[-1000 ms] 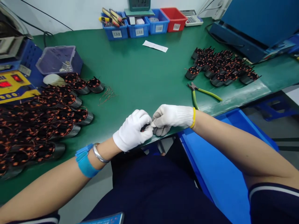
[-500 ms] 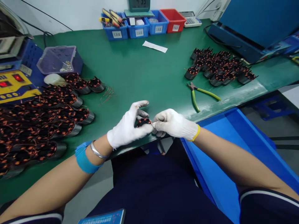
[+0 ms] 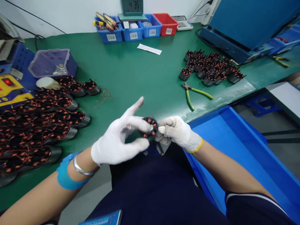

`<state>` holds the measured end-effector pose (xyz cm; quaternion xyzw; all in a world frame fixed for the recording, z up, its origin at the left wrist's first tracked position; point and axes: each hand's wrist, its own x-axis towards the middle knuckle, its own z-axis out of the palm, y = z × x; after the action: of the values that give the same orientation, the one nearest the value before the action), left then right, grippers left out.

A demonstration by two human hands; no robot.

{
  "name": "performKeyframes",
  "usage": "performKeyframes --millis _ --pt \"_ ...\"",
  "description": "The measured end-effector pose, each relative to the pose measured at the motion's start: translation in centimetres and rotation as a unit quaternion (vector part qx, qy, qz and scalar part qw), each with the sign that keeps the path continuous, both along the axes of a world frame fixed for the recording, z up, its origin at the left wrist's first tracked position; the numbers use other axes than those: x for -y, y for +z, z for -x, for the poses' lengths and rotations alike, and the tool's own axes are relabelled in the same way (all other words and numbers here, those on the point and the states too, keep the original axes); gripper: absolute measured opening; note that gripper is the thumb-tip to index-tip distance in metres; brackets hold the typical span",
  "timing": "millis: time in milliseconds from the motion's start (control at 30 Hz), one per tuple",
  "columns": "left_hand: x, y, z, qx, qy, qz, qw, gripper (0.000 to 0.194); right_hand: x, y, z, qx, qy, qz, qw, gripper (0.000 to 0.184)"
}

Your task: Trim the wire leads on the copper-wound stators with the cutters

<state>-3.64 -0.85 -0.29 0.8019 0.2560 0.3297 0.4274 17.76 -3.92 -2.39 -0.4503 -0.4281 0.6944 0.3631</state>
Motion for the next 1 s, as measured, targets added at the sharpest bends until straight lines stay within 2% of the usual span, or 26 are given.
performKeyframes --millis 33,100,133,167,200,233,267,300,333,367,400,433,467,533,600,667,700,767,833,867,933,1000 --pt "0.3 -0.1 0.1 0.004 -0.01 -0.08 0.997 0.016 0.1 0.0 0.0 -0.011 0.0 -0.001 1.0 0.033" --pt "0.8 -0.3 0.3 0.018 -0.023 -0.199 0.98 0.02 0.4 0.4 0.0 -0.018 0.012 -0.011 1.0 0.034" --pt "0.8 -0.4 0.3 0.03 0.0 -0.218 0.975 0.022 0.5 0.8 -0.1 -0.01 0.021 -0.023 0.999 0.034" --pt "0.8 -0.5 0.3 0.045 0.044 -0.199 0.978 0.024 0.7 1.2 -0.1 0.011 0.033 -0.046 0.998 0.032" --pt "0.6 -0.5 0.2 0.055 0.089 -0.133 0.986 0.026 0.8 1.6 -0.2 0.047 0.044 -0.084 0.994 0.03" --pt "0.2 -0.5 0.1 0.051 0.123 -0.024 0.991 0.032 0.8 2.0 -0.2 0.094 0.052 -0.134 0.985 0.027" --pt "-0.2 -0.4 0.0 0.028 0.115 0.108 0.987 0.04 0.8 2.4 -0.3 0.146 0.056 -0.189 0.969 0.024" --pt "-0.6 -0.3 -0.1 -0.022 0.053 0.25 0.966 0.051 0.8 2.6 -0.4 0.193 0.058 -0.238 0.95 0.022" --pt "-1.0 0.0 -0.1 -0.071 -0.02 0.362 0.929 0.058 0.7 2.6 -0.4 0.226 0.059 -0.269 0.934 0.021" --pt "-1.2 0.2 0.0 -0.103 -0.08 0.429 0.894 0.059 0.7 2.5 -0.3 0.238 0.059 -0.271 0.931 0.022" --pt "-1.3 0.5 0.0 -0.116 -0.112 0.453 0.877 0.056 0.6 2.3 -0.3 0.226 0.058 -0.243 0.942 0.022" --pt "-1.3 0.8 0.1 -0.105 -0.11 0.432 0.889 0.049 0.6 1.8 -0.2 0.195 0.057 -0.193 0.96 0.024" --pt "-1.1 1.0 0.2 -0.082 -0.087 0.372 0.92 0.044 0.6 1.3 -0.1 0.153 0.05 -0.133 0.978 0.025" --pt "-0.3 1.3 0.4 -0.043 -0.034 0.182 0.982 0.035 0.6 0.5 0.2 0.063 0.032 -0.031 0.997 0.029" --pt "0.6 1.2 0.4 -0.034 -0.025 -0.012 0.999 0.016 0.7 0.1 0.2 0.01 0.021 0.009 1.0 0.033" --pt "1.2 0.9 0.4 -0.035 -0.018 -0.127 0.991 0.026 0.7 0.6 0.2 0.0 0.028 -0.001 1.0 0.034" --pt "1.3 0.6 0.4 -0.032 0.008 -0.146 0.989 0.03 0.8 1.0 0.1 0.013 0.035 -0.02 0.999 0.033" --pt "1.1 0.2 0.2 -0.034 0.06 -0.113 0.991 0.026 0.8 1.9 0.1 0.072 0.052 -0.079 0.993 0.029" --pt "0.6 -0.2 -0.1 -0.069 0.052 -0.042 0.995 0.035 0.8 2.2 0.3 0.128 0.06 -0.119 0.983 0.023" --pt "0.3 -0.5 -0.2 -0.088 0.035 -0.031 0.995 0.039 0.8 2.0 0.6 0.13 0.057 -0.113 0.983 0.023" --pt "-0.2 -1.1 -0.3 -0.108 0.021 -0.091 0.99 0.04 0.9 1.2 1.1 0.074 0.04 -0.056 0.995 0.025" --pt "-0.5 -1.7 -0.3 -0.099 0.055 -0.203 0.973 0.04 1.0 0.2 1.3 0.022 0.028 -0.006 0.999 0.029"
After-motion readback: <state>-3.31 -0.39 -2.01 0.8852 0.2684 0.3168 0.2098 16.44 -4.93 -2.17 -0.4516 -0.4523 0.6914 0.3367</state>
